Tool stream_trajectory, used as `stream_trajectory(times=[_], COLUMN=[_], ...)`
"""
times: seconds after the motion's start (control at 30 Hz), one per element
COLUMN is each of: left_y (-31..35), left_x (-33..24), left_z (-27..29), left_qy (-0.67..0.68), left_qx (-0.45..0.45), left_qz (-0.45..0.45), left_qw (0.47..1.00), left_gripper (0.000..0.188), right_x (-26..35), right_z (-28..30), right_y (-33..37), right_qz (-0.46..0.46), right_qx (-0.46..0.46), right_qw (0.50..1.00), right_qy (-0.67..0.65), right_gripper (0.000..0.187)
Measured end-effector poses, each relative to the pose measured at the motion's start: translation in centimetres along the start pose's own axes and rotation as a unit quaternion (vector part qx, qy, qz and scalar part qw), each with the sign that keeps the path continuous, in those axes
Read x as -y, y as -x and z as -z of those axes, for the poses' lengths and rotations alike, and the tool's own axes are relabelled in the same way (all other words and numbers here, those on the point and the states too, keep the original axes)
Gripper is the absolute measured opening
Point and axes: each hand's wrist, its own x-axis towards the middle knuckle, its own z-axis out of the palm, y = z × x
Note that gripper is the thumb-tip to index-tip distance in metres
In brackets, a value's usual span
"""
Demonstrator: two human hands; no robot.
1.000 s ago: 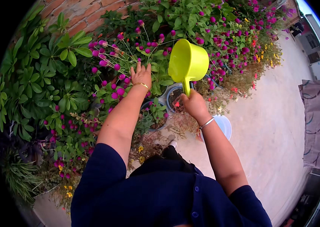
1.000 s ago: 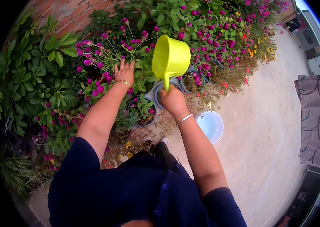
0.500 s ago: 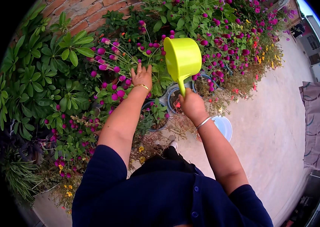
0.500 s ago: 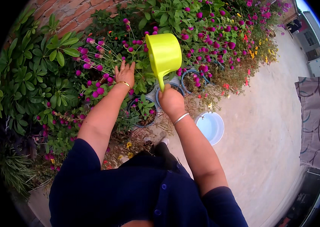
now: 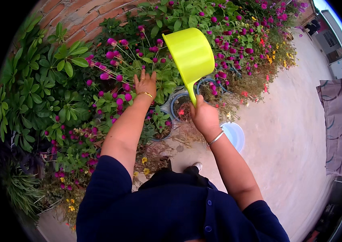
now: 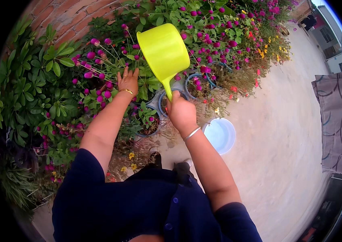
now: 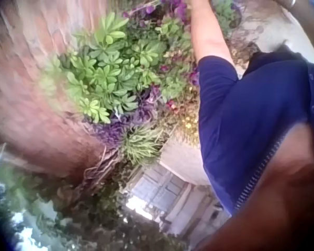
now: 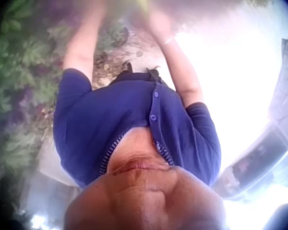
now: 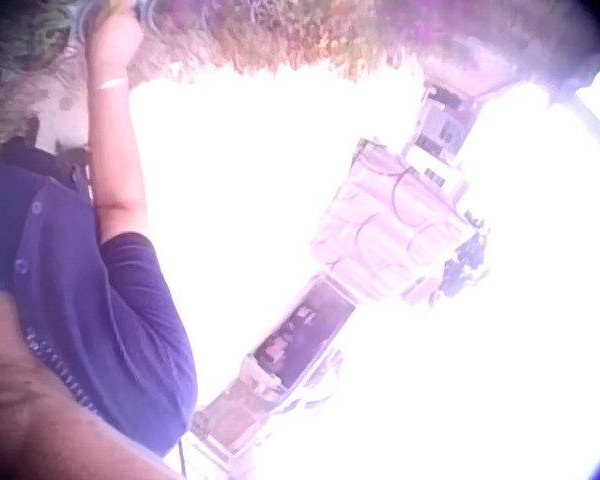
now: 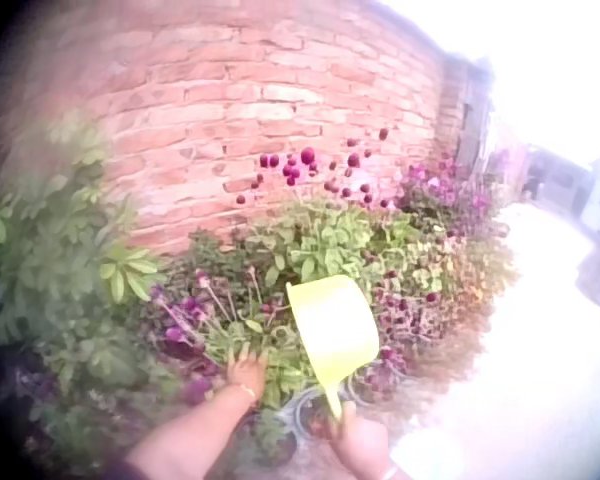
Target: The person waters potted plants using a green scoop to pour water from a white bucket over the soil and leaves of various plants in a courtyard area.
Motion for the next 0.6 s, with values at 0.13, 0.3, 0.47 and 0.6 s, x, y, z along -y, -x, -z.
stream_trajectory(times=[0.13,0.3,0.47,0.6], left_y=[0.6,5.3,14.8,21.0], left_x=[-3.8,-15.0,-30.1,-42.7], left_z=[0.2,-0.6,-8.8,-17.2], left_qy=[-0.010,0.054,0.306,0.413], left_qx=[-0.020,-0.078,-0.083,0.210], left_qz=[-0.005,-0.038,-0.171,-0.124], left_qw=[1.000,0.995,0.933,0.877], left_gripper=[0.061,0.055,0.043,0.038], right_x=[-5.6,-18.4,-30.9,-38.6], right_z=[3.4,4.6,1.5,-2.1], right_y=[3.9,13.0,23.5,28.3], right_qz=[-0.023,-0.091,-0.192,-0.256], right_qx=[-0.042,-0.082,-0.028,0.102], right_qw=[0.997,0.985,0.964,0.950], right_qy=[-0.052,-0.125,-0.183,-0.144], right_gripper=[0.023,0.030,0.031,0.030])
